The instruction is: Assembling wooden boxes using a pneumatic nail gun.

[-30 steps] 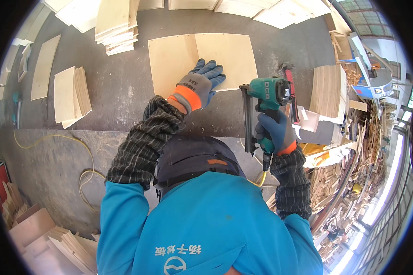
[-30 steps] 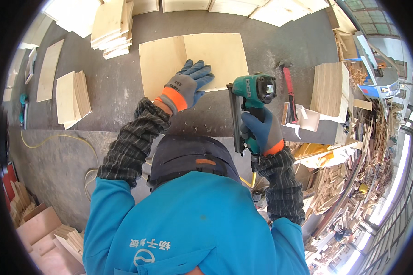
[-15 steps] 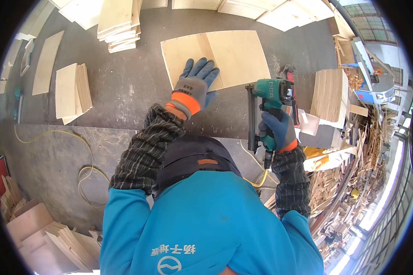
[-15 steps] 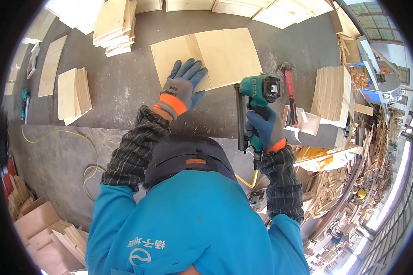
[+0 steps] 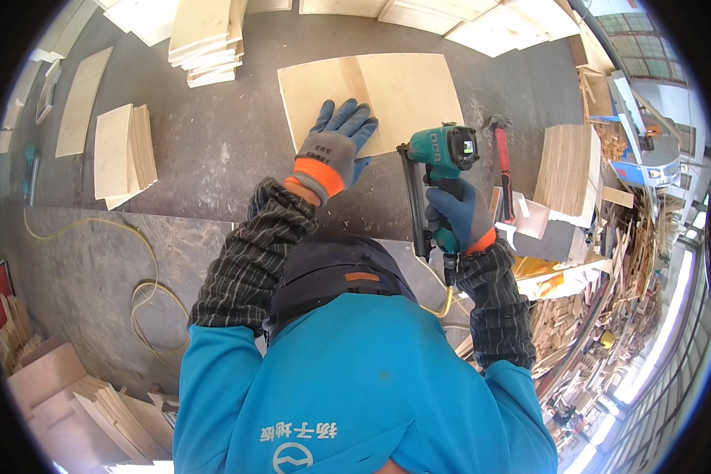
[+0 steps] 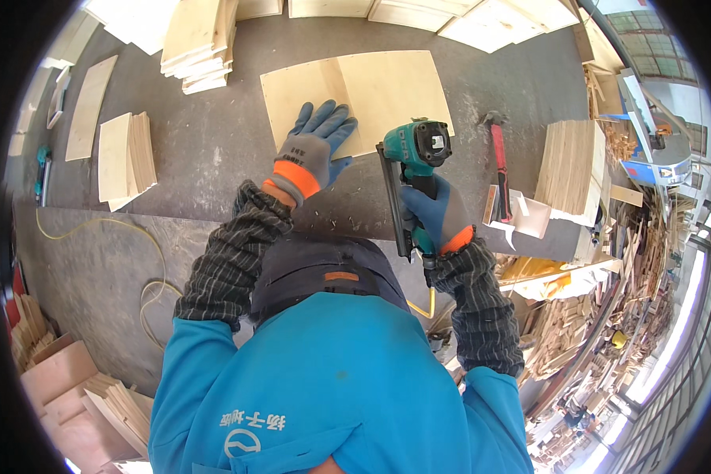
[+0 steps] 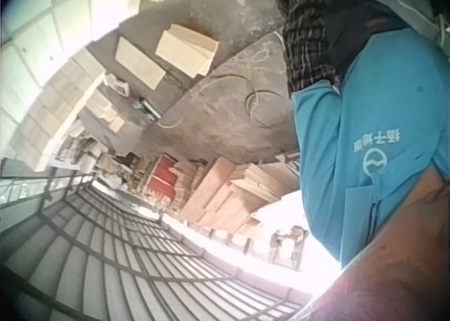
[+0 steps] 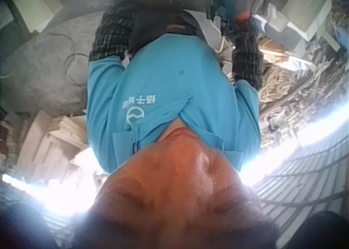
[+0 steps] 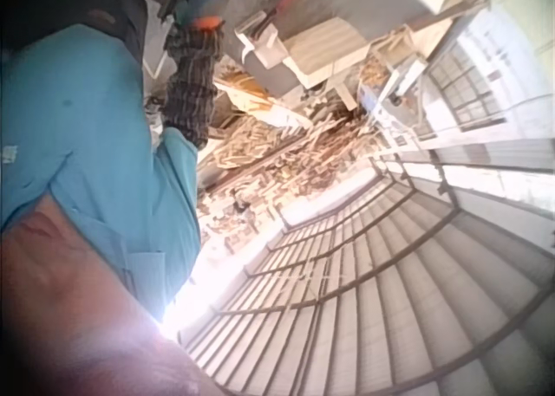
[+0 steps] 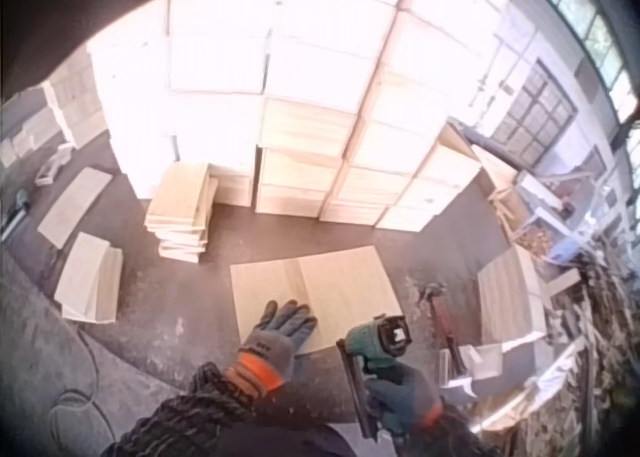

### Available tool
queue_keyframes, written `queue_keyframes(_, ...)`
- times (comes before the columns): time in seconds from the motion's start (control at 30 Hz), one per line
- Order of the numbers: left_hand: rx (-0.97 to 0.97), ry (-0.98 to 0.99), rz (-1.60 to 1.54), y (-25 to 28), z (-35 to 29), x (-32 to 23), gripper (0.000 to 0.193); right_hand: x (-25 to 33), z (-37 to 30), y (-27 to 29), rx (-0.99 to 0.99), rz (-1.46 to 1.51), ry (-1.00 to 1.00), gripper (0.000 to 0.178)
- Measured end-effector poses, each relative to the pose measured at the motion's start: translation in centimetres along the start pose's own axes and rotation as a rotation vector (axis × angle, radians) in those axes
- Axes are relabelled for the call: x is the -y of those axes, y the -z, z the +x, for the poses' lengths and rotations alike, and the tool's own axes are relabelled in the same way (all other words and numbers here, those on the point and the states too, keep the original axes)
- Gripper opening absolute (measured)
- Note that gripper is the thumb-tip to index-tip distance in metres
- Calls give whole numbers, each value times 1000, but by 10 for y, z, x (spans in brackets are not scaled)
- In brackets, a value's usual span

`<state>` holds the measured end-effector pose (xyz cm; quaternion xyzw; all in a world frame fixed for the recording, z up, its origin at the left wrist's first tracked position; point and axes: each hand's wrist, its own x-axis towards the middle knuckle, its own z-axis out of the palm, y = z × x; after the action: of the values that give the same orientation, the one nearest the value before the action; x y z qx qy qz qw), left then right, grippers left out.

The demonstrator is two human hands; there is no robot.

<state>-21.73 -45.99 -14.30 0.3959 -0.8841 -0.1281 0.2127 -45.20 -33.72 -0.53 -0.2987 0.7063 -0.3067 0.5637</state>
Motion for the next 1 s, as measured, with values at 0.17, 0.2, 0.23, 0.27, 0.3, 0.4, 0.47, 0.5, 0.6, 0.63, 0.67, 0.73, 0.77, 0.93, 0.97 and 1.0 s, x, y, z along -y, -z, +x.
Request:
queue_keyframes(0.17,23,13,10,1,2,-2,67,-3,2,-2,0,21,2,33)
queue_keyframes(0.2,30,13,14,1,2,-2,67,-3,2,-3,2,20,1,33)
queue_keyframes(0.23,30,15,14,0,1,-2,67,-2,2,-3,5,10,-5,38)
queue_keyframes(0.27,31,18,19,0,1,-2,67,-2,2,-4,8,0,-11,44)
queue_keyframes(0.3,31,20,23,0,1,-2,67,-1,2,-4,8,0,-12,44)
queue_keyframes(0.4,33,23,40,-1,1,-2,68,1,2,-5,18,-11,-11,43)
queue_keyframes(0.47,38,26,39,-1,1,-1,68,2,2,-5,16,-41,-24,43)
queue_keyframes(0.5,43,28,38,-1,1,-1,68,2,2,-5,16,-41,-24,43)
queue_keyframes(0.6,44,25,33,0,1,-2,68,2,1,-7,16,-41,-13,41)
queue_keyframes(0.63,43,24,32,0,2,-2,68,2,1,-9,0,-38,-8,41)
queue_keyframes(0.67,45,30,36,0,2,-2,68,1,0,-10,-16,-35,-2,41)
queue_keyframes(0.73,44,35,42,0,2,-1,69,-4,4,-8,-13,-51,9,40)
queue_keyframes(0.77,47,31,37,0,1,-1,69,-5,5,-7,-8,-66,19,40)
queue_keyframes(0.93,35,17,39,1,-2,3,70,2,-5,1,-20,-56,26,40)
queue_keyframes(0.97,48,14,27,1,-2,5,73,3,-7,1,-25,-76,28,40)
queue_keyframes(1.0,63,7,13,4,-1,5,76,4,-9,1,-27,-77,29,40)
